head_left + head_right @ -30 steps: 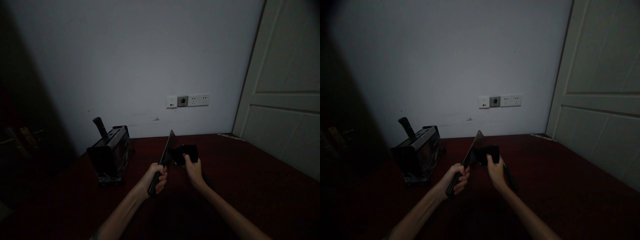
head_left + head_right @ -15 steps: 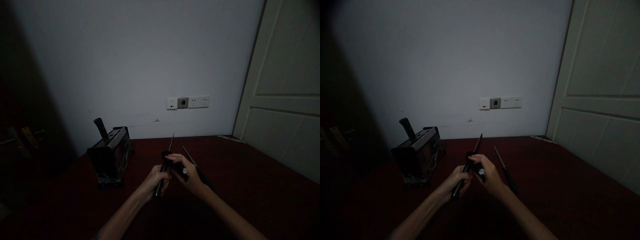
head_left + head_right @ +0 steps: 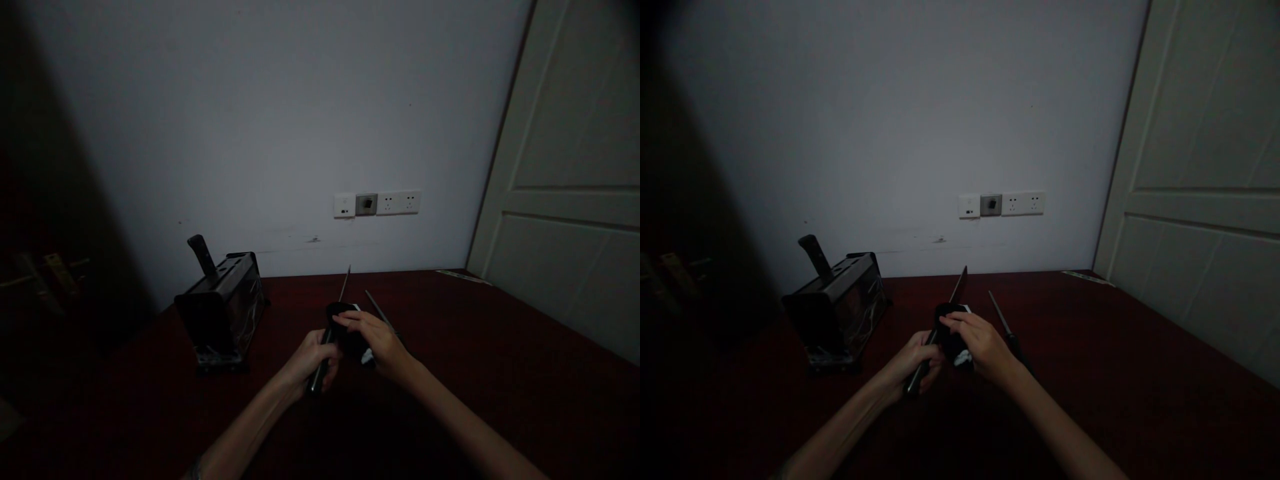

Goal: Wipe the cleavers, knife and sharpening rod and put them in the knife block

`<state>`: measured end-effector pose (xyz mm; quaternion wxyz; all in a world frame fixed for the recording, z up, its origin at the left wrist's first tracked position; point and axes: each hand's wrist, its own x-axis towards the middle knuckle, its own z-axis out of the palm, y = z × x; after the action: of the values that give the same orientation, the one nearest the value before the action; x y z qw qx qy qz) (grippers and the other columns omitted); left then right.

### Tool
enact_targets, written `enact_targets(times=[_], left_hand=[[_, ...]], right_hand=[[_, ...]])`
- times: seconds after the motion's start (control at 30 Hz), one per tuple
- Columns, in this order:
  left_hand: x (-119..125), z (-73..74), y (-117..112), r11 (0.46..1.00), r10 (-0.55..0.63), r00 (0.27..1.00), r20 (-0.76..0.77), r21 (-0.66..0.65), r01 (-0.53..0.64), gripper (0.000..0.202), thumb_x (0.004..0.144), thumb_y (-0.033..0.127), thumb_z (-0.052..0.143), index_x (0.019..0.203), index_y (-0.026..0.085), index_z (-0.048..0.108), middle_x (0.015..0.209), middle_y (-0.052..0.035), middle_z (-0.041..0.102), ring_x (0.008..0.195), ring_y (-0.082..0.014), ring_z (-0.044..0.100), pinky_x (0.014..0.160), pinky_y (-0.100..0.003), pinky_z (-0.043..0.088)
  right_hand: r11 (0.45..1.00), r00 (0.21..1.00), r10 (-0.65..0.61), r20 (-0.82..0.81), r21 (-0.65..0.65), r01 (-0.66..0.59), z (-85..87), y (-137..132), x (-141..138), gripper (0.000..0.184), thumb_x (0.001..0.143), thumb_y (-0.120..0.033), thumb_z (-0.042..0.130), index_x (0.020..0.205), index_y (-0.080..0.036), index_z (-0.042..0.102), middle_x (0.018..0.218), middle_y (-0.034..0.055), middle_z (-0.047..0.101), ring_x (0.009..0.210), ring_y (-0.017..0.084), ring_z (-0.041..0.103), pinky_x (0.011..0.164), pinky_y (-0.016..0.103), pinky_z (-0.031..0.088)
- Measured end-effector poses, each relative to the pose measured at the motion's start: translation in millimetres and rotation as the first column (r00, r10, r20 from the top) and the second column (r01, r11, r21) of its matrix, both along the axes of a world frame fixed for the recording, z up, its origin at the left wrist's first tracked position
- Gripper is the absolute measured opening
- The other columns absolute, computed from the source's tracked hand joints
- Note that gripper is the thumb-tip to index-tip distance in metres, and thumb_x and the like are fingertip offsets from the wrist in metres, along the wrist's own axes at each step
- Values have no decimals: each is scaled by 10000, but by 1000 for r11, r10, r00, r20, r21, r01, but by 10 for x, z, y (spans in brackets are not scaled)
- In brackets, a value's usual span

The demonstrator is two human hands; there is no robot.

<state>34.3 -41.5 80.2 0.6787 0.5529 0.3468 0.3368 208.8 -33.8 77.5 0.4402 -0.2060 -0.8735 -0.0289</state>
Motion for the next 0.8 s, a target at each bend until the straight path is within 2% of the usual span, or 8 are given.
enact_targets(times=[0.1, 0.2, 0.27, 0.33, 0.4, 0.47, 0.67, 0.8], left_hand=[[4, 9, -23, 999, -4, 1000, 22, -46, 5, 150, 646, 208, 568, 665, 176, 422, 413, 91, 404, 255, -68, 389, 253, -156, 299], [18, 21, -54, 996, -34, 999, 13, -83, 35, 258, 686, 340, 607, 784, 176, 433, 545, 32, 542, 352, -135, 543, 266, -166, 325], [34, 19, -72, 996, -22, 1000, -11, -91, 21, 320, 693, 417, 609, 809, 178, 431, 582, 7, 581, 378, -149, 566, 280, -178, 352], [52, 2, -80, 996, 29, 999, -40, -77, -32, 353, 683, 463, 619, 786, 181, 432, 539, 33, 555, 328, -107, 505, 287, -182, 368], [70, -31, -76, 994, 95, 993, -67, -49, -99, 370, 668, 489, 628, 741, 186, 428, 483, 67, 501, 281, -69, 420, 270, -174, 346], [87, -68, -63, 987, 157, 982, -100, -16, -160, 384, 655, 506, 633, 704, 190, 421, 445, 81, 462, 259, -59, 375, 247, -163, 303], [109, -98, -4, 932, 363, 913, -189, 81, -354, 389, 722, 560, 509, 705, 172, 473, 351, 78, 417, 214, -79, 359, 229, -158, 234], [90, -99, 23, 928, 372, 916, -152, 92, -362, 359, 742, 515, 486, 732, 156, 494, 384, 68, 447, 226, -77, 375, 237, -161, 245]], right_hand=[[999, 999, 7, -34, -31, -8, -14, 25, 22, 329, 778, -100, 470, 1093, -192, 495, 1157, 128, 598, 1113, 212, 516, 913, 402, 426], [986, 961, -69, -267, -164, 25, -30, 39, 2, 240, 772, -156, 512, 1006, -208, 497, 1102, 106, 619, 1053, 207, 554, 890, 386, 434], [951, 843, -229, -486, -296, 88, -35, 63, -12, 181, 769, -219, 535, 946, -204, 497, 988, 81, 648, 924, 197, 605, 801, 346, 471], [893, 673, -403, -621, -428, 140, -28, 105, -10, 200, 747, -295, 570, 903, -190, 504, 815, 37, 646, 740, 173, 612, 675, 296, 483], [843, 542, -505, -671, -517, 145, -10, 149, 4, 269, 705, -360, 610, 876, -174, 518, 705, 3, 604, 639, 154, 568, 597, 268, 464], [820, 480, -540, -691, -560, 117, 17, 176, 19, 311, 671, -394, 635, 855, -165, 534, 692, 2, 588, 644, 154, 546, 599, 267, 455], [816, 460, -521, -719, -578, 21, 74, 152, 4, 324, 661, -380, 648, 890, -168, 559, 746, 12, 593, 709, 164, 552, 669, 284, 455], [850, 517, -462, -721, -526, 27, 77, 123, -12, 275, 707, -338, 618, 918, -172, 558, 779, 16, 592, 705, 153, 553, 665, 276, 459]])
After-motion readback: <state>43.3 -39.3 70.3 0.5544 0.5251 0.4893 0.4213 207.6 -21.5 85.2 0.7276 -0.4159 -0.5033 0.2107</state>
